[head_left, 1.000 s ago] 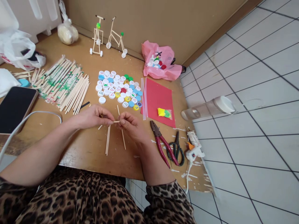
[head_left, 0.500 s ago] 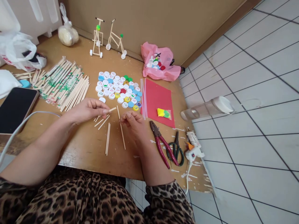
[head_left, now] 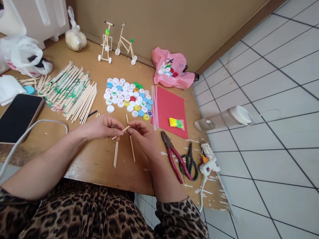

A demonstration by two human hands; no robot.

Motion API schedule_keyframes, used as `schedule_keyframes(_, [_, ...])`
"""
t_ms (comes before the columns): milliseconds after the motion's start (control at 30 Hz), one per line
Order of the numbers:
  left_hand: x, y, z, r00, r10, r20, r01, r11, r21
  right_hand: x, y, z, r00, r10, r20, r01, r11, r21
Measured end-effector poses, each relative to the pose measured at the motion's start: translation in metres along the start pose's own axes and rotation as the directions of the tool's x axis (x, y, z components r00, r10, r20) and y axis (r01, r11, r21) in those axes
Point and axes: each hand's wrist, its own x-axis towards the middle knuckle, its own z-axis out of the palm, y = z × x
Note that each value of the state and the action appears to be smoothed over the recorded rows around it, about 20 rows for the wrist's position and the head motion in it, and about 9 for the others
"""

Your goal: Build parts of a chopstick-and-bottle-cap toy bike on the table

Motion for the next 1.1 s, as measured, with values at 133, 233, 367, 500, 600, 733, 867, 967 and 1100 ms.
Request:
schedule_keyframes(133, [-0.0004,-0.0001,0.0015,1.0,-0.013,0.006,0.013,1.0,-0.004,-0.0004,-0.0003,-0.0044,1.0,-0.023,0.008,0.024,0.996,-0.087])
schedule_keyframes(233, [-0.0001,-0.0003,0.0022,1.0,-0.021,0.003,0.021,1.0,0.003,-0.0017,-0.0011,-0.0054,0.997,-0.077,0.017,0.079,0.983,-0.167])
schedule_keyframes(367, [0.0018,-0.0023,0.0039,0.999,-0.013,-0.033,0.013,1.0,0.0,-0.0037,-0.0016,-0.0022,0.99,-0.139,-0.016,0.129,0.952,-0.279])
schedule_keyframes(500, [0.0046,-0.0062,0.0064,0.998,-0.014,-0.056,0.013,1.0,-0.017,-0.0052,-0.0005,0.0017,0.981,-0.174,-0.08,0.132,0.915,-0.381])
schedule_keyframes(600, [0.0059,-0.0084,0.0079,0.998,-0.011,-0.067,0.009,0.999,-0.031,-0.0048,0.0001,0.0026,0.977,-0.178,-0.116,0.122,0.917,-0.381])
schedule_keyframes(733, [0.0064,-0.0091,0.0084,0.997,-0.001,-0.078,-0.002,0.999,-0.042,-0.0023,-0.0012,0.0006,0.993,-0.048,-0.109,0.025,0.979,-0.203])
schedule_keyframes(867, [0.0065,-0.0092,0.0068,0.995,-0.007,-0.101,0.0,0.997,-0.073,0.0001,-0.0027,-0.0018,0.993,0.091,-0.072,-0.094,0.995,-0.033])
schedule_keyframes(967, [0.0064,-0.0092,0.0058,0.995,-0.019,-0.1,0.009,0.995,-0.099,0.0006,-0.0031,-0.002,0.993,0.096,-0.076,-0.097,0.995,-0.006])
schedule_keyframes(1100, [0.0066,-0.0091,0.0068,0.997,-0.021,-0.078,0.011,0.992,-0.124,-0.0003,-0.0026,-0.0013,0.998,0.026,-0.056,-0.03,0.997,-0.07])
